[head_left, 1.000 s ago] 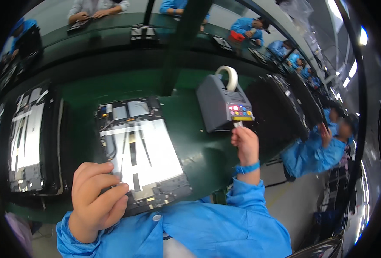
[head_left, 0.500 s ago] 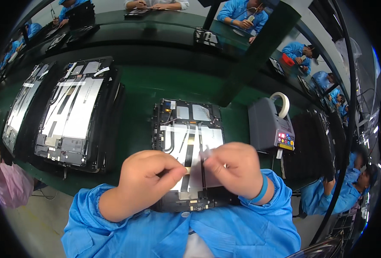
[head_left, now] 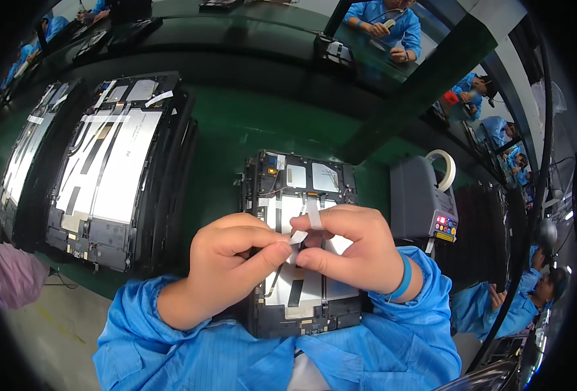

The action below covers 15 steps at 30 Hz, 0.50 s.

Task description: The person is assembling electronic devices, likely hard drives, on a factory assembly line. They repeatedly apply small white adhesive strips to the internal components of the devices, then stack the finished units on a pile to their left.

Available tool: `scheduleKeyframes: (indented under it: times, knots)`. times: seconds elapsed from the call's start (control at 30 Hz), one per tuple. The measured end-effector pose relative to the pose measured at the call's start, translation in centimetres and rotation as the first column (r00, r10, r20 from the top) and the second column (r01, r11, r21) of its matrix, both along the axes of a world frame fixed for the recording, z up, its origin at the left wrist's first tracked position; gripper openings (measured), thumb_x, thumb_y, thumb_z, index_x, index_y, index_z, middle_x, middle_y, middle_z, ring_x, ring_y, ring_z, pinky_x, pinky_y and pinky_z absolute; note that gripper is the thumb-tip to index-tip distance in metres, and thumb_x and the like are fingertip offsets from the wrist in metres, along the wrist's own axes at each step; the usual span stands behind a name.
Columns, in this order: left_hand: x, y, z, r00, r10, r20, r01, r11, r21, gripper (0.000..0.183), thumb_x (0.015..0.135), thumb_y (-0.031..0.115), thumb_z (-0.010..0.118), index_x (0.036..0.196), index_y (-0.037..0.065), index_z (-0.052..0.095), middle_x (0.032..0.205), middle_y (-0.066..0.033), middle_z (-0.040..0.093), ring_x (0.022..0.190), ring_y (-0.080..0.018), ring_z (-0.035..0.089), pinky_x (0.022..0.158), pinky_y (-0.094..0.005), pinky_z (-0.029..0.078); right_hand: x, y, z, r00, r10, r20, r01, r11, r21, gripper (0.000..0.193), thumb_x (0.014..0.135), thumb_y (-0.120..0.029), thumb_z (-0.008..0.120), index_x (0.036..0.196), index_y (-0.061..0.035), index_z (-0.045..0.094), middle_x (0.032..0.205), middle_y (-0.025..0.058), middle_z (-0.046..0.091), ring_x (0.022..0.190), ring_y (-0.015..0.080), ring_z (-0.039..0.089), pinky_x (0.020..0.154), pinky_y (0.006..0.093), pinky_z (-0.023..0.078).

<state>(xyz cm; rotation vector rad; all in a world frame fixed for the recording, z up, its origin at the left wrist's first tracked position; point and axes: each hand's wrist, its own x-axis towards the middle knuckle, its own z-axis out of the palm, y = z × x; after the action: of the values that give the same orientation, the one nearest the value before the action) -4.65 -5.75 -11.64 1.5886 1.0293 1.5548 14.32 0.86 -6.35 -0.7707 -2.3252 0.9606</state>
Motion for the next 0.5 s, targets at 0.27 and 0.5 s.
scheduleKeyframes:
  times: [0.27, 0.5]
  knots:
    - [-0.3, 0.5, -0.4, 0.997, 0.022, 0.073, -0.020, 0.999, -0.026, 0.008, 0.079, 0.003, 0.070, 0.085, -0.002, 0.071, 0.072, -0.0105, 0.065, 0.063, -0.0154, 0.058, 0.056, -0.0249, 0.042, -1.3, 1.4, 0.4, 0.997, 0.006, 0.080, -0.042, 0.888, 0.459, 0.031, 0.071, -0.016, 0.076, 0.097, -0.0022, 0.067, 0.086, 0.0121, 0.068, 0.073, 0.0280, 0.065, 0.063, 0.0341, 0.050]
    - [0.0, 1.2, -1.7, 0.971, 0.229, -0.064, -0.229, 0.973, 0.010, 0.026, 0.077, 0.002, 0.070, 0.101, -0.004, 0.067, 0.083, -0.0116, 0.064, 0.071, -0.0182, 0.060, 0.060, -0.0274, 0.046, -1.3, 2.9, -0.8, 0.979, -0.121, 0.163, 0.050, 0.921, 0.385, 0.015, 0.075, -0.015, 0.070, 0.085, -0.0058, 0.063, 0.078, 0.0098, 0.062, 0.071, 0.0304, 0.061, 0.061, 0.0386, 0.048]
